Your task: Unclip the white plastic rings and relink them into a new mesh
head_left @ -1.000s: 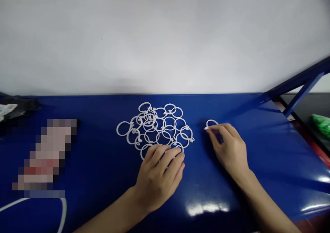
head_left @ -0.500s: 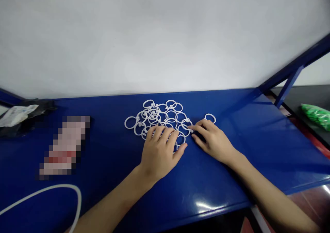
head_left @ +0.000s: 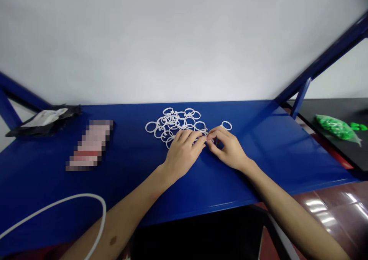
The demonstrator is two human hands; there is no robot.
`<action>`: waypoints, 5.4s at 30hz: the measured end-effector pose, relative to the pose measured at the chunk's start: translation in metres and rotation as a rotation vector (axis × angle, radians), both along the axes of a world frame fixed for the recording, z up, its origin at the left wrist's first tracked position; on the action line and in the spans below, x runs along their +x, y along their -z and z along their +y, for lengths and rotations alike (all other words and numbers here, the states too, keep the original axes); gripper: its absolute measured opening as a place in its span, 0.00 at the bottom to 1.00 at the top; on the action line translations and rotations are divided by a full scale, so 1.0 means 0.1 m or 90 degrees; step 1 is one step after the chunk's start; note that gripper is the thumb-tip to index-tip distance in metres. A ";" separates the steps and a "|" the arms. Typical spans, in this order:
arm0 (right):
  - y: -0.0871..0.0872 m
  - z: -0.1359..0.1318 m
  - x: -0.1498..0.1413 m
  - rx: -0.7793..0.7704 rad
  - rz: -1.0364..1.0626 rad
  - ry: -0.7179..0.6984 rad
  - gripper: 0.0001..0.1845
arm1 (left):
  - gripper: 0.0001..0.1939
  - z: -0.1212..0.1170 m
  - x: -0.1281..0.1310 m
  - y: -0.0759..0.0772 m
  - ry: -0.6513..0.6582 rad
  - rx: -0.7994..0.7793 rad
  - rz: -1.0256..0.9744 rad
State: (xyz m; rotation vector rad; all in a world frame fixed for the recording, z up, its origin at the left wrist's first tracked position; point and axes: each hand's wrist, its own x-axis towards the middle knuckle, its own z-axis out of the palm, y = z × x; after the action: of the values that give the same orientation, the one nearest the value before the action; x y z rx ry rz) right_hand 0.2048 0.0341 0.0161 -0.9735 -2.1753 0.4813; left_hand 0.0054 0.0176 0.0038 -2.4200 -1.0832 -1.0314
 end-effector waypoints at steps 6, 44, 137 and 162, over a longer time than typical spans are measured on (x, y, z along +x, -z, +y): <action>-0.01 0.05 -0.07 -0.130 0.137 -0.077 0.08 | 0.04 0.03 -0.07 -0.03 0.087 -0.124 -0.223; 0.09 -0.03 0.00 -0.273 0.154 -0.176 0.16 | 0.14 -0.13 -0.09 0.02 0.138 -0.120 -0.050; 0.16 0.40 0.35 0.082 -0.211 0.258 0.10 | 0.05 -0.02 -0.16 0.04 -0.042 -0.206 0.103; -0.03 -0.05 -0.02 -0.229 0.164 -0.059 0.11 | 0.06 -0.08 -0.06 -0.08 0.092 -0.296 -0.274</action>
State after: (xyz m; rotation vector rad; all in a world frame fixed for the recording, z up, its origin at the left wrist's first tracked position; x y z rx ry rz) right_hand 0.2025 0.0294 0.0191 -0.9383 -1.9420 1.0106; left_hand -0.0006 0.0096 0.0117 -2.7377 -1.4367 -1.5478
